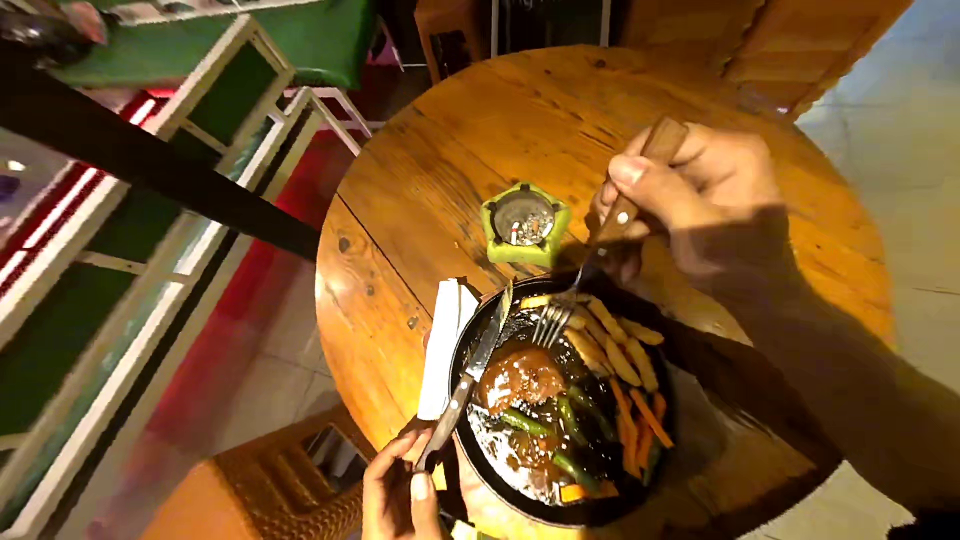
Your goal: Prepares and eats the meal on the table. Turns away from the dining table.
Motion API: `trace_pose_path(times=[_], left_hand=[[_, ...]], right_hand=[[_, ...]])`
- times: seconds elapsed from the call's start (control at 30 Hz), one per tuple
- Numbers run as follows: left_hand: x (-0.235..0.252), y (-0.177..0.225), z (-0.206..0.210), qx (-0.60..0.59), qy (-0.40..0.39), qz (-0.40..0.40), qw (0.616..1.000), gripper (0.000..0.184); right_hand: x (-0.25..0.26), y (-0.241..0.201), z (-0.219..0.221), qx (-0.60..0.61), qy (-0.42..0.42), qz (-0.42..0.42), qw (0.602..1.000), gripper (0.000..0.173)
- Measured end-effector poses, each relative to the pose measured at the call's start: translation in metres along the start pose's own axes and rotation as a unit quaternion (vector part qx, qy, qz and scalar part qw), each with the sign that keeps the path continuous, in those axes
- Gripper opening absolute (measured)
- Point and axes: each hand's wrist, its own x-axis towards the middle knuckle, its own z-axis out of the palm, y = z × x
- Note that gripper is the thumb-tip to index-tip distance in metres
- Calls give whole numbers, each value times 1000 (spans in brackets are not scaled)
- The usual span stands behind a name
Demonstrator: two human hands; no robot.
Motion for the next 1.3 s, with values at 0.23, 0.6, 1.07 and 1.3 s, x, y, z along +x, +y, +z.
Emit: trace_pose_path(times=[0.23, 0.6, 1.07, 1.3], left_hand=[[2, 1, 9, 13, 23, 28, 999, 31], [2, 1, 14, 19, 41, 33, 998, 30], [0, 3, 16, 3, 52, 28, 998, 32], [1, 4, 18, -12, 53, 26, 998, 32]], right_hand=[[-21, -20, 4, -264, -56, -282, 920, 17], [-24, -14, 12, -276, -58, -284, 916, 20], [-20, -17, 0, -119, -46, -200, 971, 16], [-58, -33, -12, -105, -239, -236, 936, 19]])
